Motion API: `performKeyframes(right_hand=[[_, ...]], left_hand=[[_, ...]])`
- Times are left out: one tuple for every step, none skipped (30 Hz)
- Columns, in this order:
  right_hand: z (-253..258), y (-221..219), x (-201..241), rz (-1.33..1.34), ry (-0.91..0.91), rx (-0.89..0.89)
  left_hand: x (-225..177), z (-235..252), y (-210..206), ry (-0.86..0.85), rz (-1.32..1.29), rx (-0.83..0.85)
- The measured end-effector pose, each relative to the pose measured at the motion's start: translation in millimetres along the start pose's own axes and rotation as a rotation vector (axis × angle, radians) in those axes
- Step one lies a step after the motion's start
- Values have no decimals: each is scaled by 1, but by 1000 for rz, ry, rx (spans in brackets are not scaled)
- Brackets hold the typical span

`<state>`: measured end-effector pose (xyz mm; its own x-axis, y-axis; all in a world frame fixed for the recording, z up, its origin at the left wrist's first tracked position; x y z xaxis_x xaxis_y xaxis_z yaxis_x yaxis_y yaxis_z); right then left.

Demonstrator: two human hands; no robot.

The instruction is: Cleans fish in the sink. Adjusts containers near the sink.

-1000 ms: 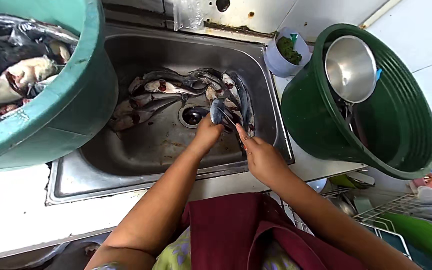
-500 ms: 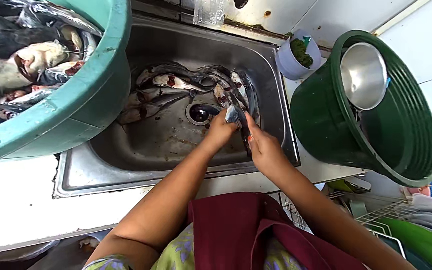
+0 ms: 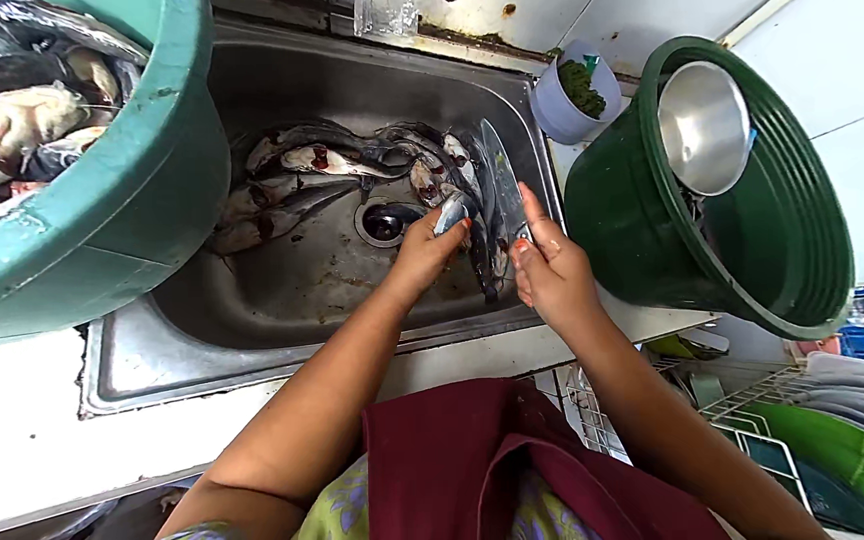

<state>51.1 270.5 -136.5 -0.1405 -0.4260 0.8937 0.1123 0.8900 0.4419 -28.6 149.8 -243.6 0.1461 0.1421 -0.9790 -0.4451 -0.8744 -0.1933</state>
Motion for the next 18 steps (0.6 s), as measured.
performKeyframes(right_hand=[[-4,4,-7,15,-35,-2],[-8,5,-16,18,-87,-3],[-11,6,-26,-1,-139,0],[-13,4,-34,-39,-180,20],[-15,1,-40,-86,-212,55],[-17,-3,-45,-135,-233,93],[-19,-6,-47,-181,-234,114],[-20,-9,-47,-223,-225,122],[-20,-11,-45,-258,-203,120],[-21,-14,-43,-286,-177,115],[-21,-17,-41,-311,-155,113],[-21,-21,-40,-332,-146,112],[-21,-24,-40,-355,-143,117],[-20,-27,-39,-382,-140,132],[-20,-29,-38,-405,-142,151],[-19,-31,-37,-424,-136,166],[-18,-33,-36,-437,-128,175],[-18,-34,-35,-446,-121,186]], left_hand=[[5,1,2,47,18,-27],[11,1,4,107,29,-45],[15,1,4,173,35,-55],[19,0,5,230,35,-52],[21,0,5,273,27,-46],[22,-1,6,302,18,-39],[23,-1,5,324,4,-33],[23,-2,4,344,-17,-31],[23,-3,2,355,-34,-17],[23,-3,-2,358,-47,7],[24,-3,-5,351,-51,36],[25,-3,-7,344,-45,51],[27,-3,-8,345,-30,54],[28,-3,-7,355,-12,41],[30,-3,-5,372,3,18],[31,-4,-3,391,11,-14],[31,-4,0,411,11,-45],[31,-4,2,425,10,-67]])
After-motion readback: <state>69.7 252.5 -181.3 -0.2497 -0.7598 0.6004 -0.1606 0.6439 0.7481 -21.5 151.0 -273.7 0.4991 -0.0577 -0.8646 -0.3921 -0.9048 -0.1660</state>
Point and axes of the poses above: each hand's wrist, its own z-axis towards the middle knuckle, its own y-axis out of the back of the hand, x = y × z, the point moved 8 cm from there along z, towards the middle knuckle, and after that the axes turned 10 degrees about z, right-handed, at the moved point
